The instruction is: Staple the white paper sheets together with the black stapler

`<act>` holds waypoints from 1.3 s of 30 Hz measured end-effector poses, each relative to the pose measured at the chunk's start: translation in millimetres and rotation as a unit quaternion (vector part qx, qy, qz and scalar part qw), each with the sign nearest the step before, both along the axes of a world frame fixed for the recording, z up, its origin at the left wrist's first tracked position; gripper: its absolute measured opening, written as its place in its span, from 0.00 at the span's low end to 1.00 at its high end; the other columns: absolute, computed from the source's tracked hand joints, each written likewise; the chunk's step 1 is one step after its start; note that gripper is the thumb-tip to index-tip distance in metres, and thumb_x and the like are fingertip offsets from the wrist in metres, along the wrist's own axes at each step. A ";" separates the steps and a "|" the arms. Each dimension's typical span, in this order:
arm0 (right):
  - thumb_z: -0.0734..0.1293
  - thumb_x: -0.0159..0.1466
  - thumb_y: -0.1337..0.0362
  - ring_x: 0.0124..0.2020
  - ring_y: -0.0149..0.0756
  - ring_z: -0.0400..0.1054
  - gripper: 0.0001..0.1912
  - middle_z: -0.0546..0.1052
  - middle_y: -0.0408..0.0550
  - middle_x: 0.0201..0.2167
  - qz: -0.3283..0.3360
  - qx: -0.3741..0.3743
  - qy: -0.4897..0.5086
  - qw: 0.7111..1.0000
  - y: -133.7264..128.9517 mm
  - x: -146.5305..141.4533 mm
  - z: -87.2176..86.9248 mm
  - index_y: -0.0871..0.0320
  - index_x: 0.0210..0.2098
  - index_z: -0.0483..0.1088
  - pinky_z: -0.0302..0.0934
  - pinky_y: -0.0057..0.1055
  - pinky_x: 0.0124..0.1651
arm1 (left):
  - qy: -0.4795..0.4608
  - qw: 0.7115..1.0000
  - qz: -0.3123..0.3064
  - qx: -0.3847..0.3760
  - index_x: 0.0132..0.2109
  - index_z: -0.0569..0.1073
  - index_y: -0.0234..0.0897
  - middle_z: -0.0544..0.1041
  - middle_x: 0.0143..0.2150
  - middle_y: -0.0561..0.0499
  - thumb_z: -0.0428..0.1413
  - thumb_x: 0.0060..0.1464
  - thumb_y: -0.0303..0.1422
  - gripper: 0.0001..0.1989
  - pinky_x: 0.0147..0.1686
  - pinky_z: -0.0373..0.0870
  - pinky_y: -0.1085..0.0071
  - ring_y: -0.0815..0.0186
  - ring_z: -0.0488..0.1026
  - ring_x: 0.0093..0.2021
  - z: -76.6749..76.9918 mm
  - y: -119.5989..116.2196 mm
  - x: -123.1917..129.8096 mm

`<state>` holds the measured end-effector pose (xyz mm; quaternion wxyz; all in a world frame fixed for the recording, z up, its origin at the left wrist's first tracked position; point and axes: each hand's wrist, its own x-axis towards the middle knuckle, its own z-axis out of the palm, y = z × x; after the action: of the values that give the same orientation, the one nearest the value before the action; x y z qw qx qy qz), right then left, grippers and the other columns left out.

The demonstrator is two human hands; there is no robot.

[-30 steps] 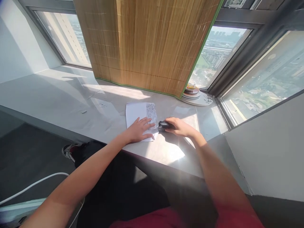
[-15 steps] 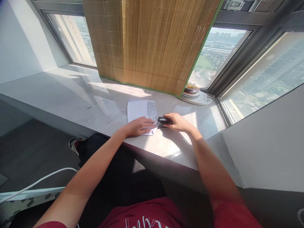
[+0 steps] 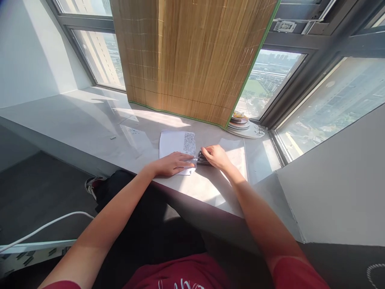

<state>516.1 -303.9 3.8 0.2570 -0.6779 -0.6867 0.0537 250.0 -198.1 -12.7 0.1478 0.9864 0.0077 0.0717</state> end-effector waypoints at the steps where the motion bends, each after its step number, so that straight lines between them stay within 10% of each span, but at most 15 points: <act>1: 0.53 0.75 0.43 0.23 0.32 0.45 0.30 0.56 0.42 0.18 0.004 -0.001 0.002 1.000 -0.2 -0.4 0.7 0.52 0.22 0.46 0.43 0.37 0.31 | 0.001 1.000 0.001 0.005 0.71 0.75 0.51 0.65 0.80 0.48 0.47 0.77 0.35 0.24 0.75 0.58 0.51 0.53 0.64 0.77 0.6 -0.5 0.7; 16: 0.58 0.75 0.46 0.23 0.32 0.52 0.31 0.62 0.43 0.18 -0.029 0.090 0.027 0.995 6.4 -29.3 -2.3 0.53 0.19 0.55 0.49 0.34 0.31 | 0.091 0.995 0.046 -0.012 0.74 0.71 0.56 0.48 0.86 0.50 0.46 0.77 0.41 0.25 0.78 0.39 0.32 0.40 0.41 0.84 4.1 -16.5 13.0; 25: 0.65 0.73 0.39 0.30 0.37 0.68 0.28 0.77 0.48 0.28 0.125 0.132 0.103 0.978 2.6 -27.0 4.4 0.54 0.28 0.73 0.62 0.35 0.37 | 0.071 0.997 0.036 -0.020 0.76 0.67 0.61 0.47 0.86 0.51 0.47 0.77 0.46 0.26 0.78 0.36 0.30 0.40 0.42 0.84 1.4 -13.7 4.3; 39: 0.63 0.69 0.54 0.29 0.37 0.62 0.20 0.73 0.48 0.25 -0.058 0.077 0.037 0.995 0.4 -52.4 0.3 0.52 0.22 0.61 0.60 0.34 0.37 | 0.041 0.997 0.063 -0.035 0.73 0.73 0.61 0.56 0.83 0.48 0.54 0.73 0.48 0.25 0.76 0.35 0.24 0.34 0.44 0.83 -11.2 -16.4 8.8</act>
<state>463.7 -303.5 4.1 0.3361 -0.6926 -0.6382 0.0109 258.8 -214.5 -23.9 0.1765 0.9803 0.0784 0.0402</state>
